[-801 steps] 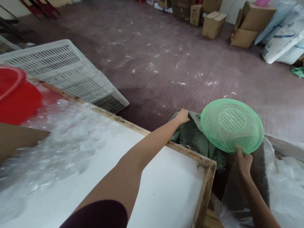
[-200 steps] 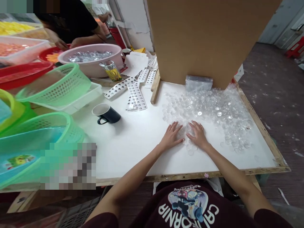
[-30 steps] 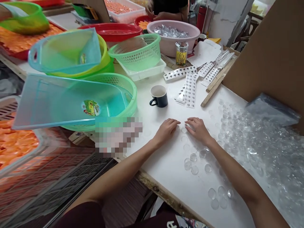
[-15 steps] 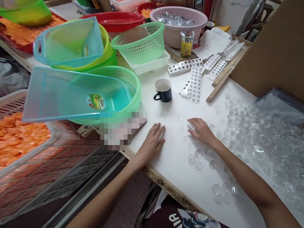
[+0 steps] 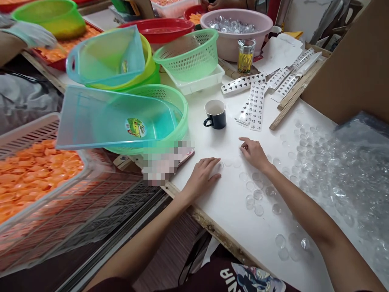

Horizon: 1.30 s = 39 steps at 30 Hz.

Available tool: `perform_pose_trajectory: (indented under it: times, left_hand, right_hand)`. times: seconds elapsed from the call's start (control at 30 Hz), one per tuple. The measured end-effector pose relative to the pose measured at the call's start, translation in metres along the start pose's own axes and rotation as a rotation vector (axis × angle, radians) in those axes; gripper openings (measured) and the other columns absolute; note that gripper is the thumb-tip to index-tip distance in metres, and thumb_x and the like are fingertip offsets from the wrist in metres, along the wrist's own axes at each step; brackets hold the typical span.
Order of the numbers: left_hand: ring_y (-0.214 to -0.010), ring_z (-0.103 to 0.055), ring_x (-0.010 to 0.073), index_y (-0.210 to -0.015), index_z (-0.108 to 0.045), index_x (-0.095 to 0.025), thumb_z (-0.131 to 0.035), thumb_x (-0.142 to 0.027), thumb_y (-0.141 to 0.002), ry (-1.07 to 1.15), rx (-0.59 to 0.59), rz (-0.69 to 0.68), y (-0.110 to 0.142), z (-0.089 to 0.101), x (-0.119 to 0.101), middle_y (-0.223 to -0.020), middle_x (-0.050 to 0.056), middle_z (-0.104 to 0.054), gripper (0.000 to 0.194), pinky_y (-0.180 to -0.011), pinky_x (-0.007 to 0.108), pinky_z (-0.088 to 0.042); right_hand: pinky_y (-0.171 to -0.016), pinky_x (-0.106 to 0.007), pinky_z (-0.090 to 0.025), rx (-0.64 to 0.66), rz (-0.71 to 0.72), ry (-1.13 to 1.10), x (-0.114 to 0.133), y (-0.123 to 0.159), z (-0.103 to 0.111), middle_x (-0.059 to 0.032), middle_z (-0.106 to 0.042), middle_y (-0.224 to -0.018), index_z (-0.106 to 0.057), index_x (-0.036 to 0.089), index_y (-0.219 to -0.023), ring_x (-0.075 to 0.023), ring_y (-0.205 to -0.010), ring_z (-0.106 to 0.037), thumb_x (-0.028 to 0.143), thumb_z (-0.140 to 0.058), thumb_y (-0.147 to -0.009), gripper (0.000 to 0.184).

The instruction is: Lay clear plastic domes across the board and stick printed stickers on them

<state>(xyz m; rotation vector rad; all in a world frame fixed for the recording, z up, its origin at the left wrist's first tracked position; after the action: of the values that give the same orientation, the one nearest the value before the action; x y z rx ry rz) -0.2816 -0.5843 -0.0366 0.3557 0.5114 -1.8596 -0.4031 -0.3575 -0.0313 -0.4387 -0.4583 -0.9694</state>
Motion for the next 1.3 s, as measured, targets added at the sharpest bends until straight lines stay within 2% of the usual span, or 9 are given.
perform_pose_trajectory:
  times: [0.13, 0.23, 0.33, 0.57, 0.73, 0.83, 0.93, 1.1, 1.3]
  left_hand:
    - [-0.108, -0.06, 0.0277, -0.122, -0.063, -0.018, -0.05, -0.026, -0.1, 0.002, 0.008, -0.049, -0.022, -0.007, -0.004, -0.116, 0.014, -0.066, 0.027, -0.092, 0.042, -0.053]
    - [-0.102, -0.064, 0.0257, -0.115, -0.065, -0.017, -0.042, -0.026, -0.102, 0.031, 0.007, -0.033, -0.041, -0.006, -0.001, -0.11, 0.013, -0.068, 0.028, -0.088, 0.038, -0.054]
    - [-0.091, -0.067, 0.0221, -0.112, -0.067, -0.018, -0.042, -0.027, -0.102, 0.095, -0.038, 0.09, -0.062, -0.003, 0.006, -0.104, 0.009, -0.072, 0.029, -0.086, 0.035, -0.053]
    - [-0.082, -0.066, 0.0226, -0.116, -0.069, -0.017, -0.054, -0.023, -0.091, 0.113, -0.094, 0.312, -0.129, 0.0, 0.029, -0.094, 0.008, -0.071, 0.03, -0.078, 0.032, -0.05]
    - [-0.084, -0.063, 0.0237, -0.115, -0.07, -0.015, -0.053, -0.019, -0.089, 0.104, -0.127, 0.332, -0.158, 0.003, 0.045, -0.091, 0.009, -0.068, 0.031, -0.081, 0.033, -0.049]
    - [-0.083, -0.061, 0.021, -0.123, -0.066, -0.015, -0.057, -0.024, -0.09, 0.137, -0.121, 0.288, -0.149, 0.003, 0.046, -0.099, 0.009, -0.063, 0.036, -0.085, 0.034, -0.05]
    - [-0.094, -0.06, 0.0223, -0.118, -0.068, -0.017, -0.062, -0.033, -0.09, 0.157, -0.037, 0.131, -0.124, 0.0, 0.039, -0.108, 0.009, -0.059, 0.032, -0.093, 0.038, -0.051]
    - [-0.11, -0.057, 0.0272, -0.119, -0.067, -0.02, -0.061, -0.027, -0.091, 0.146, 0.051, 0.006, -0.083, -0.004, 0.022, -0.117, 0.011, -0.057, 0.029, -0.099, 0.043, -0.049]
    - [-0.11, -0.056, 0.0277, -0.123, -0.063, -0.02, -0.056, -0.025, -0.096, 0.068, -0.097, -0.062, -0.061, -0.004, -0.003, -0.119, 0.012, -0.059, 0.028, -0.098, 0.044, -0.048]
  right_hand:
    - [-0.094, -0.045, -0.044, -0.091, -0.04, 0.074, 0.008, 0.009, 0.007, -0.0154, -0.066, -0.122, -0.063, 0.016, -0.128, -0.0301, -0.11, -0.06, 0.022, -0.054, -0.093, 0.036]
    - [-0.098, -0.045, -0.042, 0.002, 0.141, 0.086, 0.028, 0.025, 0.001, -0.0134, -0.063, -0.132, -0.066, 0.02, -0.124, -0.0292, -0.12, -0.056, 0.025, -0.056, -0.095, 0.031]
    - [-0.1, -0.044, -0.04, 0.094, 0.251, 0.082, 0.042, 0.037, -0.007, -0.0113, -0.063, -0.134, -0.069, 0.023, -0.118, -0.0273, -0.123, -0.055, 0.025, -0.057, -0.096, 0.025]
    - [-0.1, -0.044, -0.042, 0.02, 0.134, 0.071, 0.035, 0.039, -0.002, -0.0123, -0.066, -0.129, -0.07, 0.019, -0.117, -0.0265, -0.116, -0.059, 0.022, -0.055, -0.096, 0.025]
    - [-0.1, -0.045, -0.042, 0.038, 0.112, 0.075, 0.03, 0.042, -0.002, -0.0105, -0.066, -0.129, -0.068, 0.023, -0.12, -0.0265, -0.118, -0.058, 0.023, -0.056, -0.096, 0.026]
    - [-0.099, -0.044, -0.042, 0.058, 0.141, 0.097, 0.028, 0.044, -0.005, -0.01, -0.065, -0.13, -0.068, 0.023, -0.12, -0.0265, -0.12, -0.057, 0.023, -0.059, -0.095, 0.026]
    - [-0.095, -0.043, -0.044, 0.07, 0.153, 0.103, 0.026, 0.046, -0.004, -0.0093, -0.067, -0.124, -0.069, 0.024, -0.116, -0.0265, -0.114, -0.058, 0.021, -0.058, -0.095, 0.023]
    - [-0.096, -0.044, -0.045, -0.003, 0.098, 0.088, 0.017, 0.041, 0.001, -0.0098, -0.068, -0.12, -0.068, 0.023, -0.12, -0.0266, -0.111, -0.058, 0.02, -0.052, -0.097, 0.028]
    - [-0.095, -0.048, -0.045, -0.036, 0.019, 0.117, 0.006, 0.016, 0.001, -0.0094, -0.067, -0.13, -0.068, 0.024, -0.123, -0.0305, -0.116, -0.056, 0.019, -0.053, -0.095, 0.032]
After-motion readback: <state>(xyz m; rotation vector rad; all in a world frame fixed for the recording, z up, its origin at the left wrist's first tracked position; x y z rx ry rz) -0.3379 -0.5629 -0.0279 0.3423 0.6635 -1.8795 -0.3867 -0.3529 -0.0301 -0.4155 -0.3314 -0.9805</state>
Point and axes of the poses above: each hand's wrist, its own y-axis away from the middle knuckle, its own z-axis out of the back of the hand, x = y × z, the point moved 2 cm from there along -y, towards the middle knuckle
